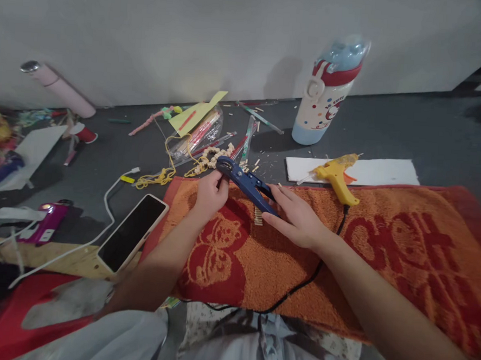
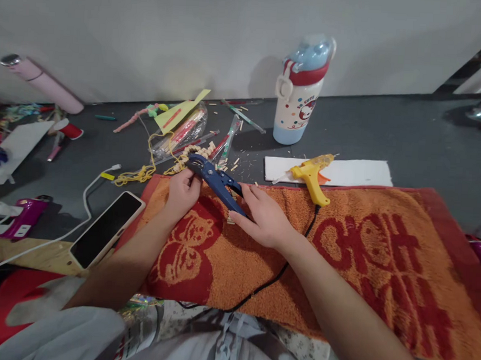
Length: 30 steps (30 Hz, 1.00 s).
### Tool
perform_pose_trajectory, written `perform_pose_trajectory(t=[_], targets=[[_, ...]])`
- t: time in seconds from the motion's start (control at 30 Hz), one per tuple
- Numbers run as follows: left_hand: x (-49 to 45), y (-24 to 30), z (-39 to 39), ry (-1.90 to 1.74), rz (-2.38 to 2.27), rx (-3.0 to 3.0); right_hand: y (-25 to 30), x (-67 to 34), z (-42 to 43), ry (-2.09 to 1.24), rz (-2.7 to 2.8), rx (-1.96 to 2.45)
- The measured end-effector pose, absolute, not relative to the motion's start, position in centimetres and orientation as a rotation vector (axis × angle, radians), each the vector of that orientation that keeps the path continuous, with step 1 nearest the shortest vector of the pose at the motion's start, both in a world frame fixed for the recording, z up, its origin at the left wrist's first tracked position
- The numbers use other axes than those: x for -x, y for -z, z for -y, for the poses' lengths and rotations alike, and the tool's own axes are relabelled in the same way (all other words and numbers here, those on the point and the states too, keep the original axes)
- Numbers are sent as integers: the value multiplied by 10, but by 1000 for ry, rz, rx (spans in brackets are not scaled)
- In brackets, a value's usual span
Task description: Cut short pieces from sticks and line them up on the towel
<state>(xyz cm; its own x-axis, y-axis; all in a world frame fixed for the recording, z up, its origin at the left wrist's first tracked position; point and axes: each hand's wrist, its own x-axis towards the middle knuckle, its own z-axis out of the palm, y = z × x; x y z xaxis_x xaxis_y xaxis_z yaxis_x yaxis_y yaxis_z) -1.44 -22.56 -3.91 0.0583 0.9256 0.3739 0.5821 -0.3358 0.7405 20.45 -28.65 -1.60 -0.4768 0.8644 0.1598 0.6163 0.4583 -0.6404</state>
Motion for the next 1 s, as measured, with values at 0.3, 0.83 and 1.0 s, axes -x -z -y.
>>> perform_pose_trajectory(t=[0.3, 0.83, 1.0], targets=[[17, 42, 225, -1193, -1496, -1891, 15, -202, 287, -715, 2261, 1255], [19, 48, 225, -1159, -1511, -1908, 12, -207, 285, -787, 2172, 1214], [20, 48, 225, -1145, -1512, -1877, 12, -207, 286, -804, 2148, 1229]])
